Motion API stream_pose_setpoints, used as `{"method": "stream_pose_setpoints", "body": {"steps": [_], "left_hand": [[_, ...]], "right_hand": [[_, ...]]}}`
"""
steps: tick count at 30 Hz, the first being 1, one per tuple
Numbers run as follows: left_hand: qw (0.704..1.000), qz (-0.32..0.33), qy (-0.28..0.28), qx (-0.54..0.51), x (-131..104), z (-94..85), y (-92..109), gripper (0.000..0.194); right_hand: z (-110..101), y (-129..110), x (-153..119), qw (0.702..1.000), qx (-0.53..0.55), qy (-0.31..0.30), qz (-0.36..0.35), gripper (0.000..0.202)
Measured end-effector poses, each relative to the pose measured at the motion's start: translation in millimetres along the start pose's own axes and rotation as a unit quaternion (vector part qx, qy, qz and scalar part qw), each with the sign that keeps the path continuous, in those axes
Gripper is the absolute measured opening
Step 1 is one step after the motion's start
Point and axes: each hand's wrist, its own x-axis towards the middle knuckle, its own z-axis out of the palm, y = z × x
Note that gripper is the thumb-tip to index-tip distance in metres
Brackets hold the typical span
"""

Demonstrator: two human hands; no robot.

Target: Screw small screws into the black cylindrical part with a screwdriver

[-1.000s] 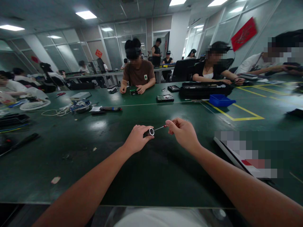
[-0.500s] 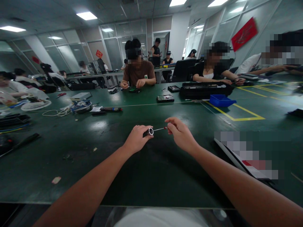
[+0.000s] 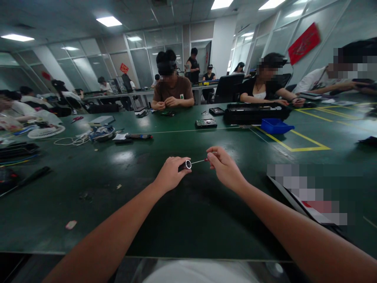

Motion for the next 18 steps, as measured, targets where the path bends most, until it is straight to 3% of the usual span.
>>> {"method": "stream_pose_setpoints", "body": {"steps": [4, 15, 18], "left_hand": [[1.0, 0.004, 0.0, -0.001, -0.5, 0.6, -0.2, 0.038], [1.0, 0.0, 0.004, -0.006, -1.9, -1.6, -0.1, 0.038], [1.0, 0.005, 0.003, -0.007, -2.4, -0.4, -1.3, 0.039]], "right_hand": [[-0.8, -0.4, 0.6, 1.0, -0.022, 0.004, 0.004, 0.033], [1.4, -4.4, 0.2, 0.999, 0.047, 0.015, 0.011, 0.02], [1.4, -5.4, -0.2, 0.999, 0.039, 0.012, 0.004, 0.028]]}}
